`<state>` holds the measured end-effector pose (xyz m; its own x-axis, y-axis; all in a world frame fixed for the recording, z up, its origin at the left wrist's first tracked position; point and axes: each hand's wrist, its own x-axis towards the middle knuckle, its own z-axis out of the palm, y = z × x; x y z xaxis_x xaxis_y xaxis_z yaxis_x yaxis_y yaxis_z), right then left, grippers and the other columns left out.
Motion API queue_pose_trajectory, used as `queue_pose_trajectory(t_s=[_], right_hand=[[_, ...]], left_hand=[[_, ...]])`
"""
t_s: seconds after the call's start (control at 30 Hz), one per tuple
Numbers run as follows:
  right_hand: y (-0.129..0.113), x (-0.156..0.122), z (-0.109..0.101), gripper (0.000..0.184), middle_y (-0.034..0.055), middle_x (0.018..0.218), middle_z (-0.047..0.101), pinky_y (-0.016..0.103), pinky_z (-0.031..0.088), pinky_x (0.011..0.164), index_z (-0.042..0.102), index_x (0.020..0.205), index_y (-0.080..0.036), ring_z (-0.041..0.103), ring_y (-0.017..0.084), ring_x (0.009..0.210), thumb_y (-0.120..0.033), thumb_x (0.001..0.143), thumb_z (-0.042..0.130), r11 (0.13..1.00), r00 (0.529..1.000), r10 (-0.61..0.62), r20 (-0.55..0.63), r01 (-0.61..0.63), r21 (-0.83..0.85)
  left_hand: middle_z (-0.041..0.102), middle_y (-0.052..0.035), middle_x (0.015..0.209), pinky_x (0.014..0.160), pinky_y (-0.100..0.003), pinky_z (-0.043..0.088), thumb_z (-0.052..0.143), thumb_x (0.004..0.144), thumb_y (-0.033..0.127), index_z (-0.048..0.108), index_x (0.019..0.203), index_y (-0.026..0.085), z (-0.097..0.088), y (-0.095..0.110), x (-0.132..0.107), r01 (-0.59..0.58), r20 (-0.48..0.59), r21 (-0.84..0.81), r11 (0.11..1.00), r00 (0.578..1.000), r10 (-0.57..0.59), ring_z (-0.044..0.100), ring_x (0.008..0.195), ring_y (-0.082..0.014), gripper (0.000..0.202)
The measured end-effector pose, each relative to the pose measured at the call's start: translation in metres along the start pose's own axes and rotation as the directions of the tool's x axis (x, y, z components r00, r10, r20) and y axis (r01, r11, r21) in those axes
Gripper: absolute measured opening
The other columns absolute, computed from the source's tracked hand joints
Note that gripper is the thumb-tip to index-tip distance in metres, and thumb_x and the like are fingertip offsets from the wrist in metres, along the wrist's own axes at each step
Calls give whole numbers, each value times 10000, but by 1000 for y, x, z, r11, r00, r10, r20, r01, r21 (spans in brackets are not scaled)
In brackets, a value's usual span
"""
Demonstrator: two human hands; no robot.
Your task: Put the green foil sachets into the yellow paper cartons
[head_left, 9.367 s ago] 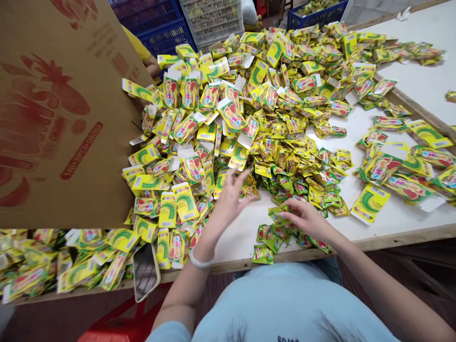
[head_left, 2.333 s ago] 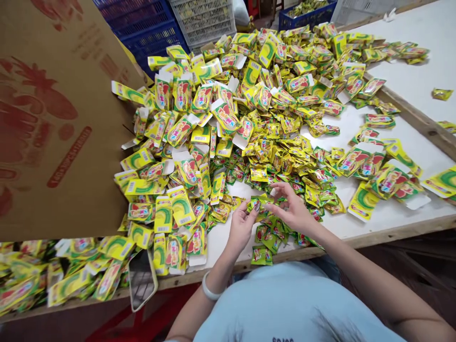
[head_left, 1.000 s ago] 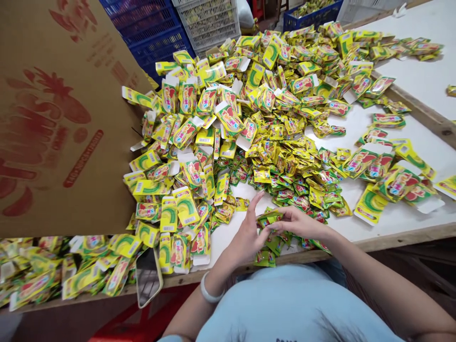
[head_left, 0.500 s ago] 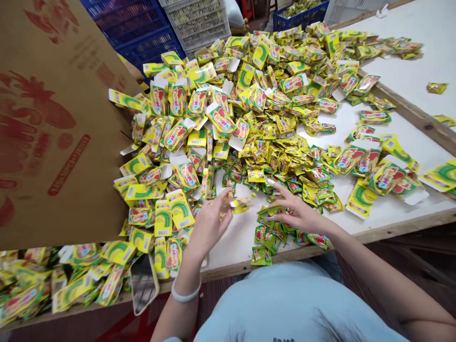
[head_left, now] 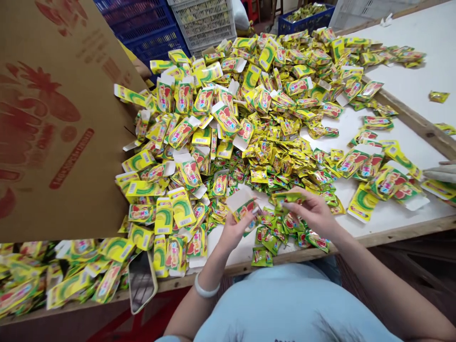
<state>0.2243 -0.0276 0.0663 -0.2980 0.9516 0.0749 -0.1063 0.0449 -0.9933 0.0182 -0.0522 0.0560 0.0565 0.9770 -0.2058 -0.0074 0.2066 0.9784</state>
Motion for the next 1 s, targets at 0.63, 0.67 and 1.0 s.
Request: queue_pose_trajectory(t_s=[0.63,0.67,1.0], right_hand=[[-54,21,-12,156,60,929,631,270,469,686,680,1043,-192,628,189,811,-153,916,598,634,768,125,628,425,-646],[-52,21,-15,164,55,933,644,270,470,709,660,1075,-190,629,185,827,-169,923,604,682,776,88,625,410,-605],[-11,2,-7,168,32,783,593,245,383,600,631,802,-164,558,147,672,-156,950,551,674,874,-68,481,395,-624]], left_hand=[[687,-53,991,836,-317,507,681,814,254,620,1106,136,10,6,-9,11,425,278,961,895,-133,615,902,-206,322],[685,-57,1013,860,-325,504,675,819,257,617,1112,137,9,6,-9,8,436,272,962,890,-131,616,923,-211,323],[651,-53,1050,871,-336,498,686,796,216,572,1186,153,10,2,-13,34,445,283,959,881,-163,593,927,-201,411]])
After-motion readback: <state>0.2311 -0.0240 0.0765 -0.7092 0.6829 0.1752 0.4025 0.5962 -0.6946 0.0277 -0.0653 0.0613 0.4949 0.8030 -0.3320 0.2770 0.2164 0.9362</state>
